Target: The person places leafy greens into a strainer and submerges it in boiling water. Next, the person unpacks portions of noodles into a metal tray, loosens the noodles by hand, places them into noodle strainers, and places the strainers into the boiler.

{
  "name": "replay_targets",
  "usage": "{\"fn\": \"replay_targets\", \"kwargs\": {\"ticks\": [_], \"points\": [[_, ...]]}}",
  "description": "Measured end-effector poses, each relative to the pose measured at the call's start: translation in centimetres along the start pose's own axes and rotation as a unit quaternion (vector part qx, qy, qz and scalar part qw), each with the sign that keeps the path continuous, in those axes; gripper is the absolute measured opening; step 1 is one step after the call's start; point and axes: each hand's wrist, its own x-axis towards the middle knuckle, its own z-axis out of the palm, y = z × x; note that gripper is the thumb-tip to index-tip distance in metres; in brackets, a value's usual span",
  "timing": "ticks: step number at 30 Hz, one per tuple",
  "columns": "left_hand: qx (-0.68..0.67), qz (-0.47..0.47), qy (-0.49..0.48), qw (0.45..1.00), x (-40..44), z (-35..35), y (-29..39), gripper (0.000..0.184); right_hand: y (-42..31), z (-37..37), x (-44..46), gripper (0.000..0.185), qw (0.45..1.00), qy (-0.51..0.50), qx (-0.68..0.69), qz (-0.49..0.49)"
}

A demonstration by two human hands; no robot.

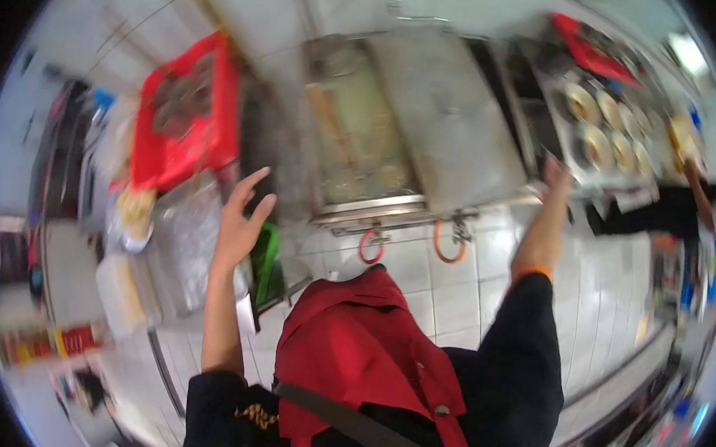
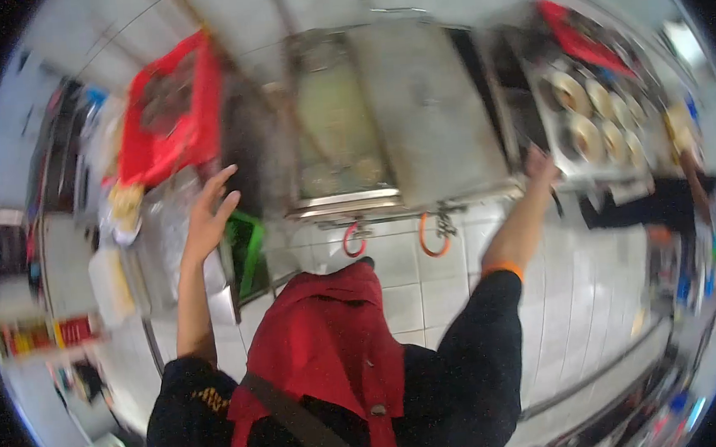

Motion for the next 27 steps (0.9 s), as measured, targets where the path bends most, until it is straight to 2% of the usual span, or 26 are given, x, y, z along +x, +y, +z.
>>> {"fn": "replay_targets", "kwargs": {"ticks": [2, 5, 6, 7, 8, 10, 12, 16, 18, 20, 21, 22, 24, 25, 26, 27], "points": [[-0.002, -0.001, 0.019, 1.000, -2.7, -2.7, -1.0, 0.040, 2.8, -5.9, 9.2, 0.064, 0.971, -0.190, 0.078, 0.126], [-0.006, -0.022, 0.100, 0.995, -5.9, -5.9, -2.7, 0.032, -1.7, -3.0, 3.4, 0.067, 0.961, -0.035, 0.261, 0.082], [-0.009, -0.023, 0.125, 0.992, -6.5, -6.8, -3.4, 0.031, -5.5, 4.1, -8.1, 0.062, 0.966, 0.069, 0.249, 0.007], [-0.006, -0.032, 0.146, 0.989, -7.1, -7.8, -4.6, 0.030, -5.4, 4.2, -10.1, 0.054, 0.990, 0.044, 0.119, -0.067], [0.008, -0.036, 0.165, 0.986, -7.7, -9.1, -5.1, 0.030, -6.2, 5.4, -12.6, 0.049, 0.979, 0.068, 0.178, -0.077], [0.056, -0.034, 0.205, 0.977, -8.4, -11.8, -7.0, 0.029, -6.0, 7.1, -17.5, 0.044, 0.972, 0.095, 0.182, -0.110], [0.067, -0.038, 0.232, 0.970, -8.6, -15.0, -9.7, 0.029, -4.4, 6.2, -18.6, 0.034, 0.970, 0.101, 0.185, -0.118], [0.132, -0.070, 0.279, 0.948, -7.4, -23.1, -15.1, 0.031, 0.7, 6.2, -24.6, 0.031, 0.975, 0.067, 0.168, -0.126], [0.141, -0.099, 0.276, 0.946, -6.2, -27.8, -18.6, 0.033, 4.2, 5.4, -26.8, 0.029, 0.978, 0.067, 0.139, -0.138], [0.149, -0.125, 0.267, 0.944, -4.9, -32.8, -22.8, 0.036, 7.6, 4.6, -29.7, 0.022, 0.979, -0.023, 0.183, -0.088], [0.159, -0.142, 0.272, 0.939, -4.2, -35.3, -25.3, 0.035, 6.8, 9.9, -37.4, 0.018, 0.985, 0.078, 0.120, -0.092], [0.167, -0.159, 0.273, 0.934, -3.5, -37.5, -27.8, 0.035, 8.0, 11.5, -40.4, 0.018, 0.985, 0.082, 0.120, -0.095], [0.202, -0.179, 0.266, 0.925, -2.2, -41.7, -32.7, 0.035, 9.9, 13.5, -45.5, 0.015, 0.981, 0.059, 0.172, -0.065], [0.239, -0.199, 0.264, 0.913, -1.7, -43.3, -34.9, 0.035, 11.1, 15.2, -48.7, 0.015, 0.980, 0.059, 0.162, -0.097], [0.235, -0.197, 0.258, 0.916, -1.7, -44.1, -36.7, 0.035, 12.8, 14.9, -49.7, 0.014, 0.985, 0.004, 0.138, -0.103], [0.236, -0.220, 0.233, 0.917, -1.9, -44.5, -38.6, 0.038, 14.0, 15.0, -51.1, 0.015, 0.985, -0.005, 0.146, -0.097]]}}
